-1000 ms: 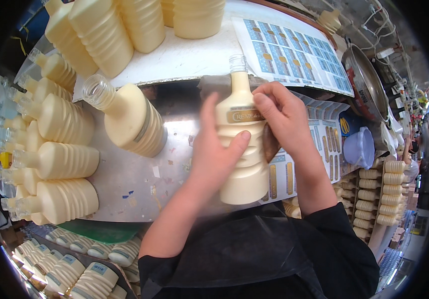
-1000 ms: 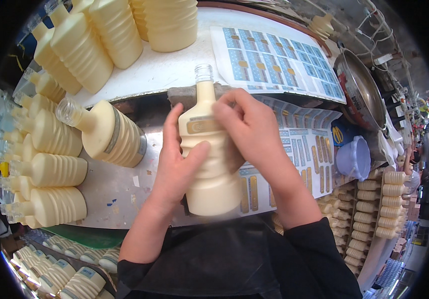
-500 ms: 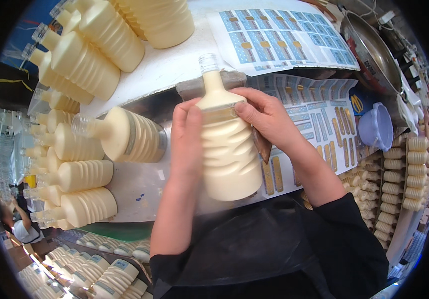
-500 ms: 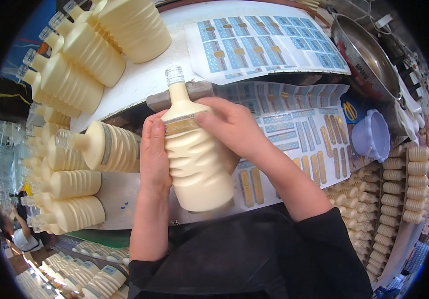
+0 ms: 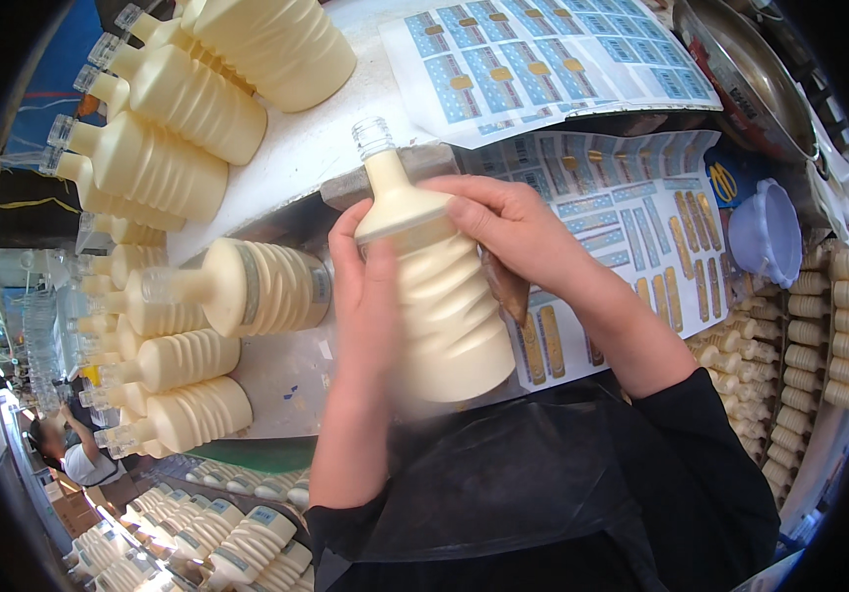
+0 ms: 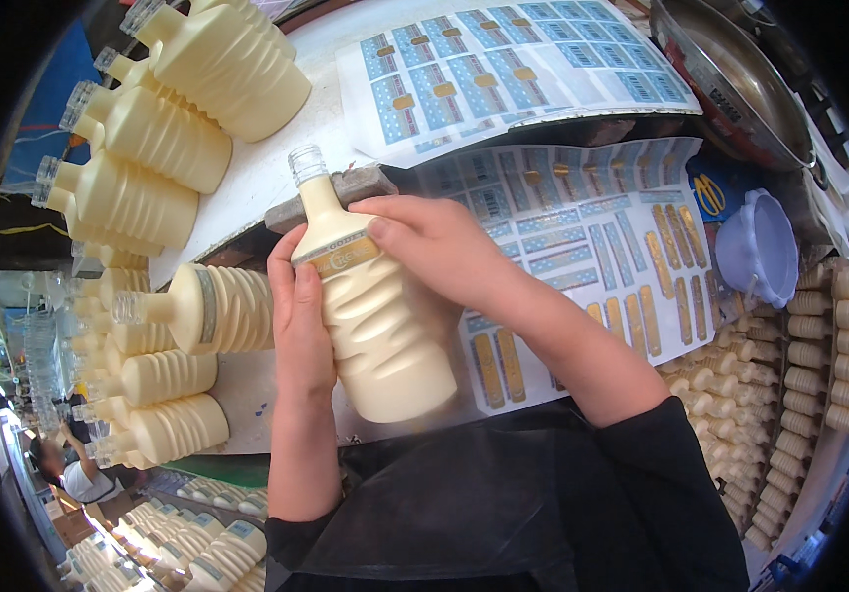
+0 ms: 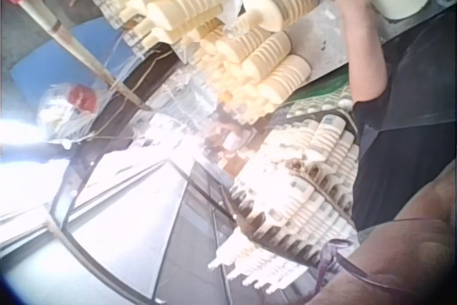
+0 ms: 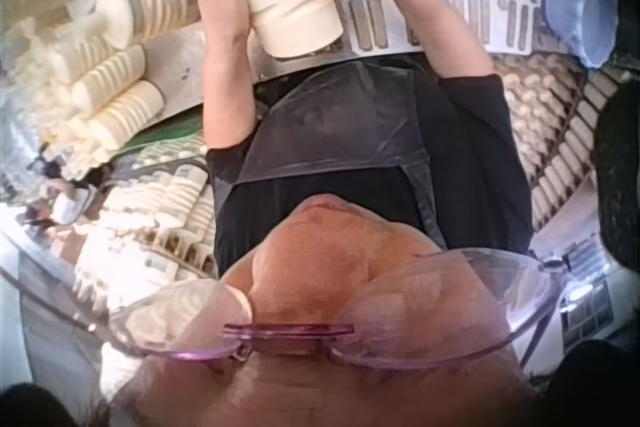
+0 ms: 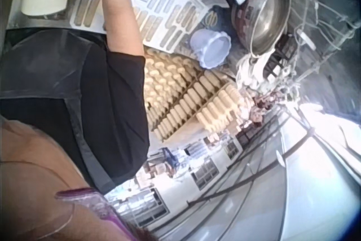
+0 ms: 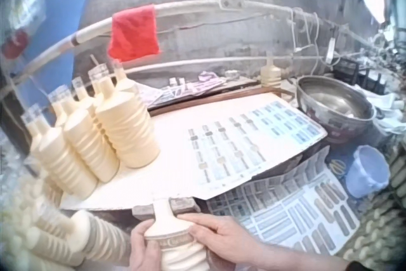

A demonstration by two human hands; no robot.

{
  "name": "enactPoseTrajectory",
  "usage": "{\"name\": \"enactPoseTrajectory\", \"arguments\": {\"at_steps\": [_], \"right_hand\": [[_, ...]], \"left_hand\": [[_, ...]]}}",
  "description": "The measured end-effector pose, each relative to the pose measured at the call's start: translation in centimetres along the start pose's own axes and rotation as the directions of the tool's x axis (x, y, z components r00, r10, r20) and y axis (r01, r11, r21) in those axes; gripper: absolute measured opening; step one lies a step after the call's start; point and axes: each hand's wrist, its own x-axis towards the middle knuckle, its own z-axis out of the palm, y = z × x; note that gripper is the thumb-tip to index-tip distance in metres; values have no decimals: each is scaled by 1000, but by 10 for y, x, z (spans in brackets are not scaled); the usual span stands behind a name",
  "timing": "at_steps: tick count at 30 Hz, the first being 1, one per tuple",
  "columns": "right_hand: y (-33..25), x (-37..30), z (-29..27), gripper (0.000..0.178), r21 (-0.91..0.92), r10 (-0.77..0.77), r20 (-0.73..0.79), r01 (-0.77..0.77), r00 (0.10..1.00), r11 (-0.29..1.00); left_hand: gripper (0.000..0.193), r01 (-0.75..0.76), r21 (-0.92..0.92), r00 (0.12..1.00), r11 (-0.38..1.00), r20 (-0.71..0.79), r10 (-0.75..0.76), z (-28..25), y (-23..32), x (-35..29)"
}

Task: The person applies adhesive labels to the necks and bodies of cream-colored plastic bottles. They peel labels from a sheet, position them on each bottle, and smooth them down by hand. Finished bottles are placed on a nearby metal rack.

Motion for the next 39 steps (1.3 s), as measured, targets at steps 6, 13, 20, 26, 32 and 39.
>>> {"name": "enactPoseTrajectory", "arguments": {"at_steps": [6, 13, 20, 26, 32, 39], "right_hand": [[-12, -3, 0, 42, -41, -26, -10, 26, 1000, 999], [-33, -1, 13, 56, -340, 5, -108, -41, 994, 940], [-39, 8, 15, 55, -558, -25, -101, -36, 995, 829], [-18, 9, 4, 46, -177, 44, -61, -54, 997, 983], [-12, -1, 3, 44, -135, -3, -8, 2, 1000, 991], [-15, 0, 0, 43, -100, 11, 13, -10, 1000, 995]], "left_hand": [[44, -209, 109, 960, 972, -165, 225, 7, -11, -2], [41, -80, 72, 995, 994, -53, 84, 6, 2, 2], [40, -93, 67, 994, 993, -59, 97, 10, 0, 0], [44, -199, 161, 967, 967, -129, 220, 13, 1, 2], [50, -160, 355, 977, 921, -74, 198, 9, 3, 10], [52, -119, 296, 981, 948, -109, 158, 13, 3, 9]]}}
